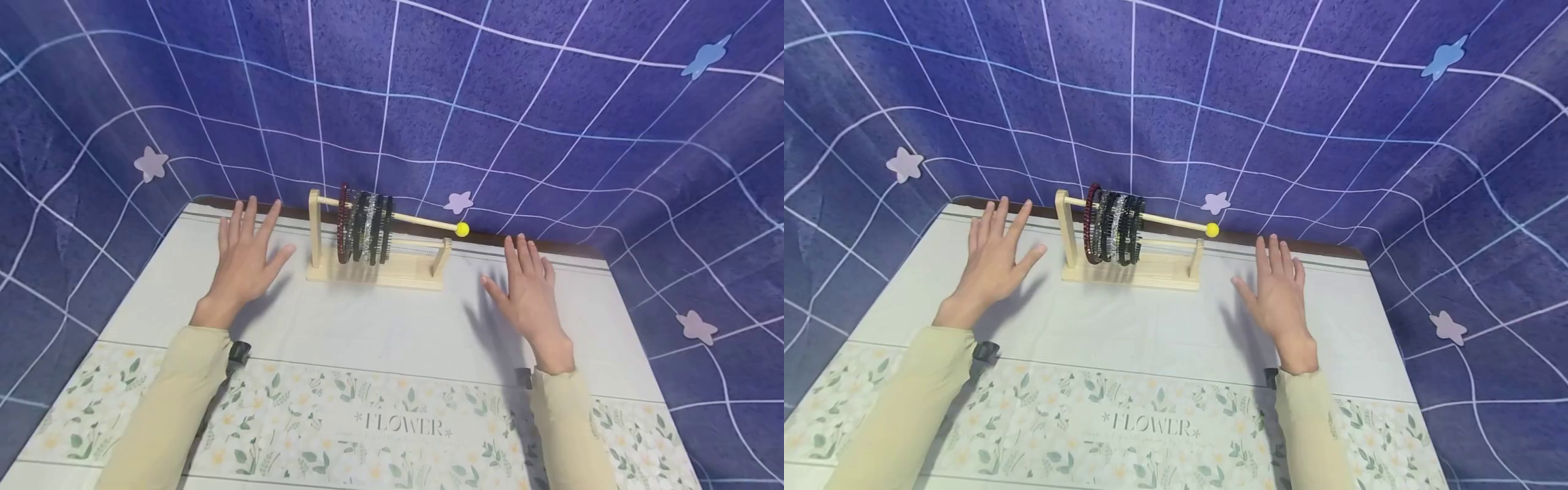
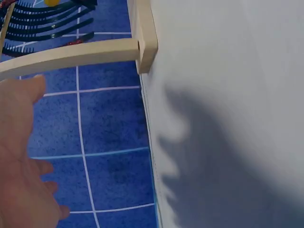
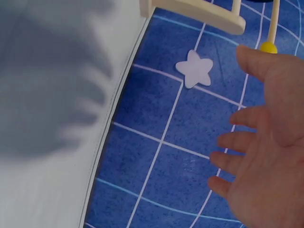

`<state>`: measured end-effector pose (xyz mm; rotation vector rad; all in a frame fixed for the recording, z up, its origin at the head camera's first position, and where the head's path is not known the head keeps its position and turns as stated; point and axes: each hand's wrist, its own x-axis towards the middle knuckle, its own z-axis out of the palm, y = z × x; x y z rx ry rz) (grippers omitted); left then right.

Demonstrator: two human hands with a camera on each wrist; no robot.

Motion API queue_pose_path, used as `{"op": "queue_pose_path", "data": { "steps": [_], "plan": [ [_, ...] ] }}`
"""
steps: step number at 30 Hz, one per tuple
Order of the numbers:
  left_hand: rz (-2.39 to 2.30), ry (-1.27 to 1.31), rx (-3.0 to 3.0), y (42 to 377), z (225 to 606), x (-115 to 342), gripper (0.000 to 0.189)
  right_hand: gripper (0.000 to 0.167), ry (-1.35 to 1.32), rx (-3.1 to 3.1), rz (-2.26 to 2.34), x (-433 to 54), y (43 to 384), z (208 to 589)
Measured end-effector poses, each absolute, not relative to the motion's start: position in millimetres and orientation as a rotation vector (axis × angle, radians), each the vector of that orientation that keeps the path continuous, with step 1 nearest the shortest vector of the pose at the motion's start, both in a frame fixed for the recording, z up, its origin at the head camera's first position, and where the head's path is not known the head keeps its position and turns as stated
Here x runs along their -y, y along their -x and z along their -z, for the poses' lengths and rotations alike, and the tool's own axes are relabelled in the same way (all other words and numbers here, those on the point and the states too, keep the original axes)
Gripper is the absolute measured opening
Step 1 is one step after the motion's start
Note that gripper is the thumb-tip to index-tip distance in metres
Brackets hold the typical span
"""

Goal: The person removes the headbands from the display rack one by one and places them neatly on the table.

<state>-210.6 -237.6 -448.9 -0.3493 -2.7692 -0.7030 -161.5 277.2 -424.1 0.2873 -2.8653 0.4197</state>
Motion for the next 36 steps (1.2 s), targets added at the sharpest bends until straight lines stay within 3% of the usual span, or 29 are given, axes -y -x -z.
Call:
{"op": "queue_pose_path", "data": {
  "steps": [23, 36],
  "plan": [
    [1.350, 0.256, 2.344, 206.8, 478.6, 184.1, 0.059, 0.053, -0.238, 2.315, -0.693, -226.1, 143.5, 420.2],
    [1.646, 0.293, 2.067, 214.9, 495.3, 158.4, 0.056, 0.047, -0.221, 2.292, -0.787, -207.7, 145.5, 421.3]
  ]
}}
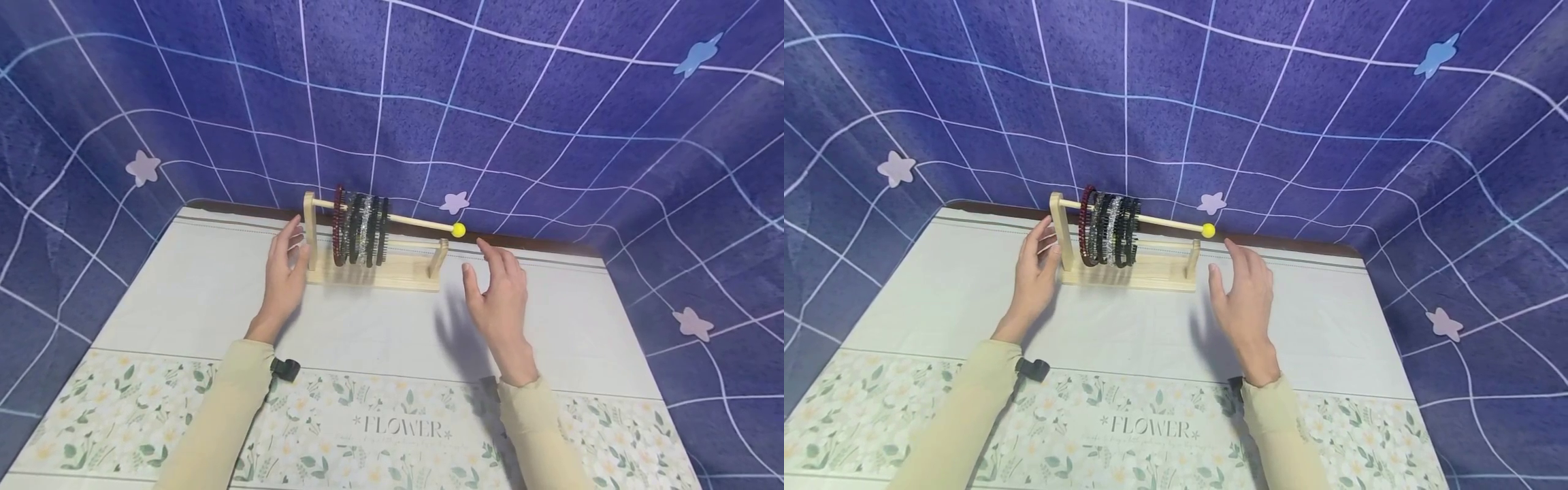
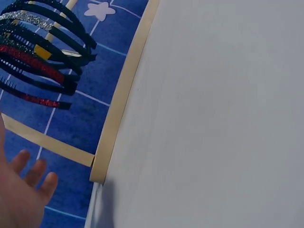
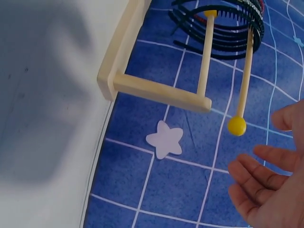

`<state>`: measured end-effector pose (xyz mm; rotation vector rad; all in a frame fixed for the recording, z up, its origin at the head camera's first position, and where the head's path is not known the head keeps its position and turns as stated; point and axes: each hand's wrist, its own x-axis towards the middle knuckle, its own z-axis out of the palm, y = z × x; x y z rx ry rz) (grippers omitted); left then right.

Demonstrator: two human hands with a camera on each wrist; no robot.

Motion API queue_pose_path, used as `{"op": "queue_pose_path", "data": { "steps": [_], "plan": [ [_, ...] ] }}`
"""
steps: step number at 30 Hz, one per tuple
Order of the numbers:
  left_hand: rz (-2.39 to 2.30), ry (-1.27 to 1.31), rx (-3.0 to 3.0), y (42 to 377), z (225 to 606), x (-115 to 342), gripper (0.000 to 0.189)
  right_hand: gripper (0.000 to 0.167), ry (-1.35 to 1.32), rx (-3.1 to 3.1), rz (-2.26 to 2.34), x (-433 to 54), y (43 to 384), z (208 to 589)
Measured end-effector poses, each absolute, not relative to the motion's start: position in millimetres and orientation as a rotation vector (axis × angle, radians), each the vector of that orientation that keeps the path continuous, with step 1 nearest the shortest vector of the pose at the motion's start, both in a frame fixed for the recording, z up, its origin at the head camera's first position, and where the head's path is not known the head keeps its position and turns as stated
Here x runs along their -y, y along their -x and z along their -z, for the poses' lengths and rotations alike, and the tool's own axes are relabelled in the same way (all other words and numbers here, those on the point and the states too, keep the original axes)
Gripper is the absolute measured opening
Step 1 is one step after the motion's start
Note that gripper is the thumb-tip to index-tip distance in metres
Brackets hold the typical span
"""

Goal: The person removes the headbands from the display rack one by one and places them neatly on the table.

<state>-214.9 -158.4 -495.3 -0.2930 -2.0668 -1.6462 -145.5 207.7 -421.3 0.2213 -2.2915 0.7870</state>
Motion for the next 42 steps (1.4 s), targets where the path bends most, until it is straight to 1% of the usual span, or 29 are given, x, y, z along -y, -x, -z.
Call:
{"op": "queue_pose_path", "data": {
  "steps": [8, 11, 18, 22, 27, 34, 42],
  "plan": [
    [1.734, 0.302, 2.131, 195.7, 462.9, 139.5, 0.057, 0.044, -0.246, 2.305, -0.790, -195.5, 147.2, 421.9],
    [1.758, 0.288, 2.156, 193.0, 460.9, 138.9, 0.058, 0.043, -0.266, 2.292, -0.799, -190.6, 147.4, 421.2],
    [1.842, 0.288, 2.114, 214.7, 501.8, 145.0, 0.064, 0.040, -0.269, 2.312, -0.832, -182.1, 147.5, 422.0],
    [1.841, 0.331, 2.104, 221.6, 514.4, 147.3, 0.068, 0.038, -0.286, 2.318, -0.849, -176.1, 147.7, 422.6],
    [1.818, 0.366, 2.108, 223.7, 518.9, 148.6, 0.071, 0.034, -0.335, 2.308, -0.868, -166.1, 149.2, 422.4],
    [1.732, 0.350, 2.190, 222.8, 523.1, 150.3, 0.071, 0.031, -0.361, 2.330, -0.931, -152.8, 152.5, 421.8],
    [1.702, 0.326, 2.227, 225.4, 525.2, 150.9, 0.072, 0.028, -0.378, 2.314, -1.119, -141.6, 160.3, 417.1]
  ]
}}
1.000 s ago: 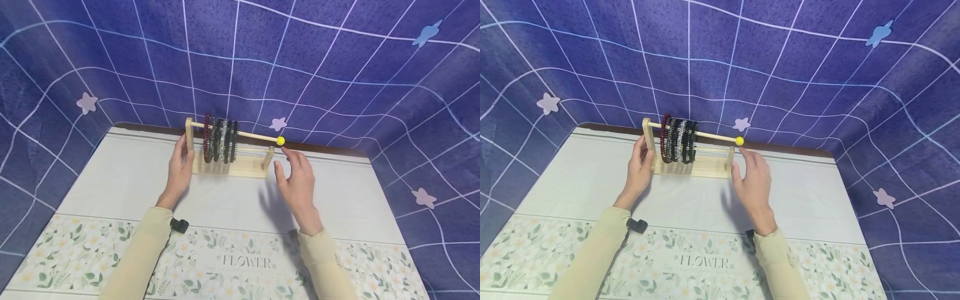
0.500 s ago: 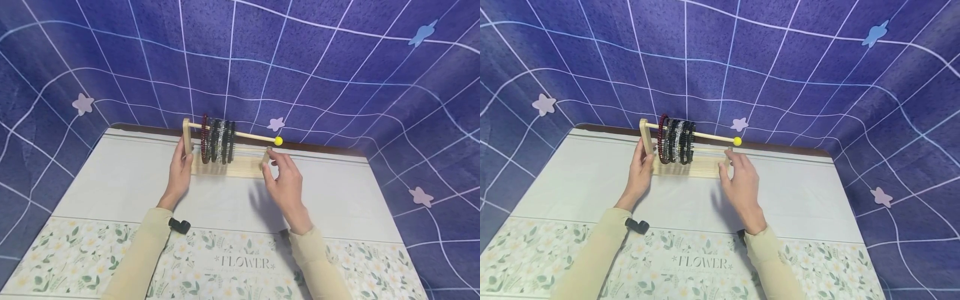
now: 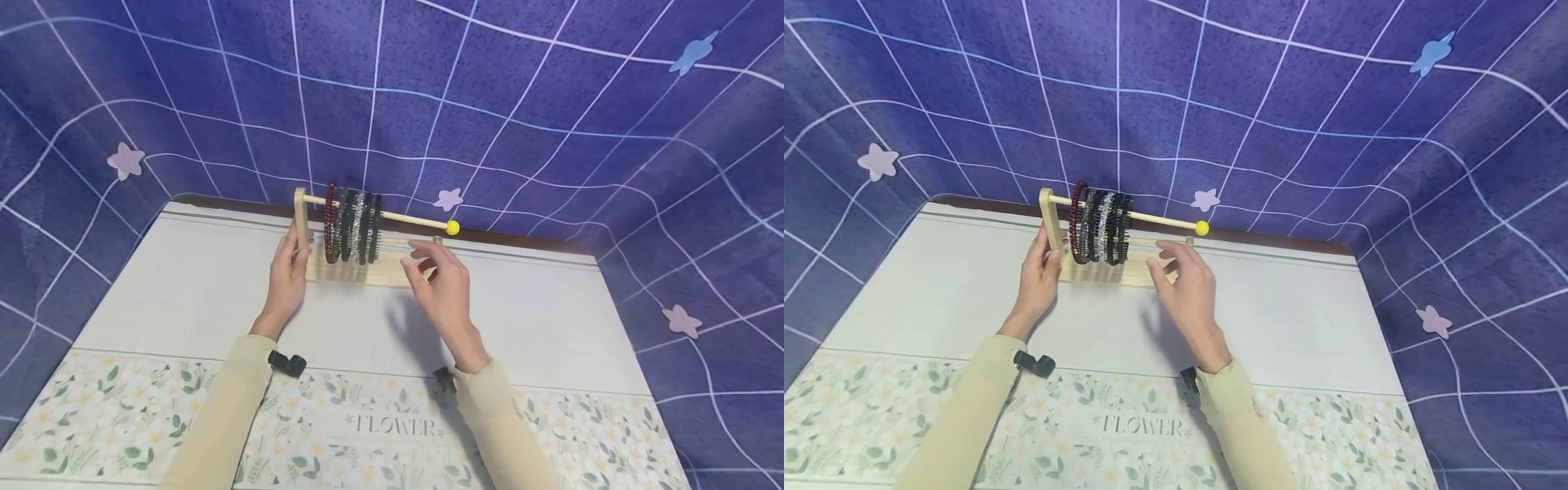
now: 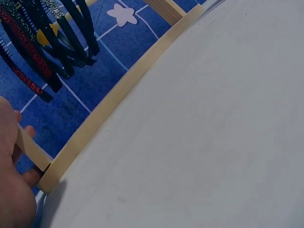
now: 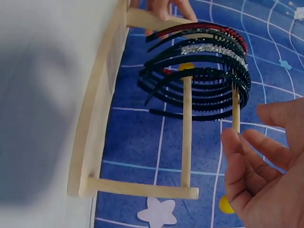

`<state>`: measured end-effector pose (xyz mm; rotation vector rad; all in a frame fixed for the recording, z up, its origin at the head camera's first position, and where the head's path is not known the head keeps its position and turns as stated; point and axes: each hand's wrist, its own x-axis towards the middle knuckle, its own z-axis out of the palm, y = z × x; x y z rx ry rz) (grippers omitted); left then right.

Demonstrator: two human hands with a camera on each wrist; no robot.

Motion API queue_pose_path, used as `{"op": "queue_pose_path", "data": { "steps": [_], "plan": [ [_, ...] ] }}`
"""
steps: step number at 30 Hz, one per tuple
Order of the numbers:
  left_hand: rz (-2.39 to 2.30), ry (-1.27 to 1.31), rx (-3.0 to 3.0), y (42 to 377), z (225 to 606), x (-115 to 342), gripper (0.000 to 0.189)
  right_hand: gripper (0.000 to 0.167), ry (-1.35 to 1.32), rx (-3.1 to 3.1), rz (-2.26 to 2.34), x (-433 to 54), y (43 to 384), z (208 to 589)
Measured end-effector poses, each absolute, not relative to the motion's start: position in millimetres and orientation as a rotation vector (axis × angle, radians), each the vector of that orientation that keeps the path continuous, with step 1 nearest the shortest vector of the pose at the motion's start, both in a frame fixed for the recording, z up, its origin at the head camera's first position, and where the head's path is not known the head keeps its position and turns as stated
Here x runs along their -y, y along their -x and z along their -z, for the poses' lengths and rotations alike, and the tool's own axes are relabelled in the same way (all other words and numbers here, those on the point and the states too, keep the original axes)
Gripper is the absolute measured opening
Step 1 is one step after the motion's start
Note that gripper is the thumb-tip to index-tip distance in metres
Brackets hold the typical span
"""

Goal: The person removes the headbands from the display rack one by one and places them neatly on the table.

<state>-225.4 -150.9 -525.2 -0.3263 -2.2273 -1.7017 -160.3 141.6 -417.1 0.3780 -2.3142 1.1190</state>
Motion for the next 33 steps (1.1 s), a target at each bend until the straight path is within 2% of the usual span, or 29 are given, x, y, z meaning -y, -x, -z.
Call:
{"op": "queue_pose_path", "data": {
  "steps": [33],
  "plan": [
    [1.715, 0.297, 2.210, 224.2, 525.4, 151.7, 0.073, 0.037, -0.309, 2.359, -1.524, -100.0, 182.4, 419.8]
  ]
}}
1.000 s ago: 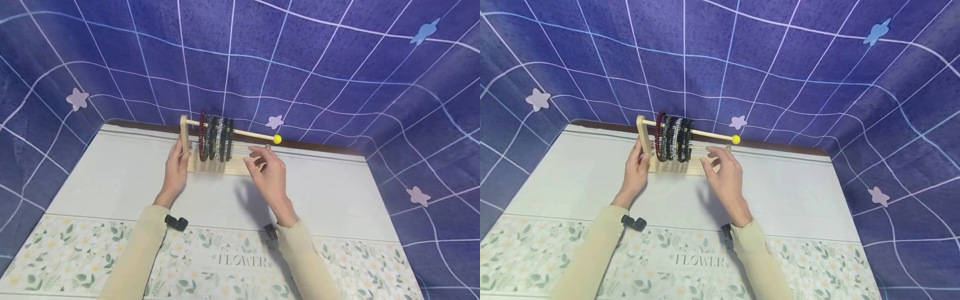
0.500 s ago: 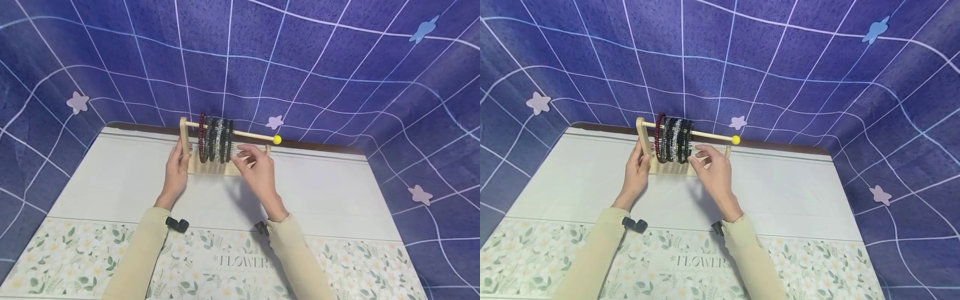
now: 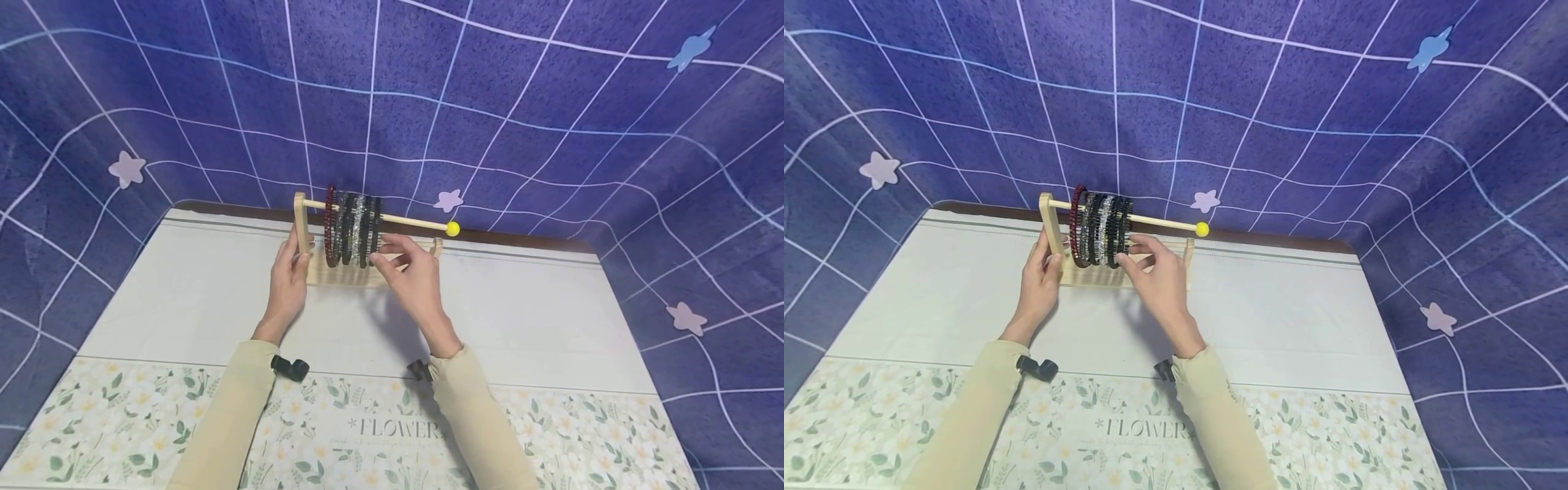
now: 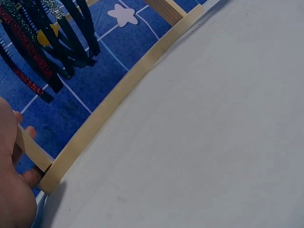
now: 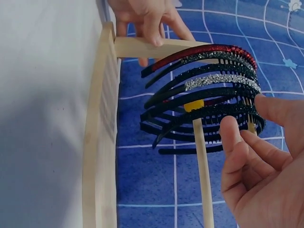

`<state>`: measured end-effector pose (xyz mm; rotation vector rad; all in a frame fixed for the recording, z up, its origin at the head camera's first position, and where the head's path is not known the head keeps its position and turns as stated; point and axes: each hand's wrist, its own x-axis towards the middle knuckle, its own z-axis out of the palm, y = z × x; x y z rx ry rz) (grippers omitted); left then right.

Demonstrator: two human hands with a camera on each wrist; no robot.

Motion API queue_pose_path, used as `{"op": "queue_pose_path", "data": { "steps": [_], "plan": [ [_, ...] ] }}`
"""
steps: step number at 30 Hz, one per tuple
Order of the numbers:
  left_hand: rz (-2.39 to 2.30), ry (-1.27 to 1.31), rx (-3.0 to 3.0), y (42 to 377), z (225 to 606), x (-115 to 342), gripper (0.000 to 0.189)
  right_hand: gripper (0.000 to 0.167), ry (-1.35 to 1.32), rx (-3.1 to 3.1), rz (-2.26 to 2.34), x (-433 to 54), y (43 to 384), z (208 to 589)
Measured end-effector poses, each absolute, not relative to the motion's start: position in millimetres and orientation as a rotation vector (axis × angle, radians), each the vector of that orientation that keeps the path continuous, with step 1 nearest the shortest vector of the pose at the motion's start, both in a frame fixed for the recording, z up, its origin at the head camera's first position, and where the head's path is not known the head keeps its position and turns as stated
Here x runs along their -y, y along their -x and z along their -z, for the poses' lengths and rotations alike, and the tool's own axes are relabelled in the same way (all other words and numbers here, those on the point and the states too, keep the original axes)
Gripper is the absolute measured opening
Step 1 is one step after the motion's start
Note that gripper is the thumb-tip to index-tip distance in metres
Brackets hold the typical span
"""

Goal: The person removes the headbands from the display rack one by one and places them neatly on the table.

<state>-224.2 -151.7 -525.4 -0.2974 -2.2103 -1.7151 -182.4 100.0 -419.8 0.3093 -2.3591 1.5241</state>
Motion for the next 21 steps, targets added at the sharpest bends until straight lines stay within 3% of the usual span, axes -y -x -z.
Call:
{"op": "queue_pose_path", "data": {
  "steps": [21],
  "plan": [
    [1.729, 0.295, 2.198, 223.2, 523.5, 150.6, 0.073, 0.038, -0.294, 2.380, -1.581, -95.3, 183.9, 423.9]
  ]
}}
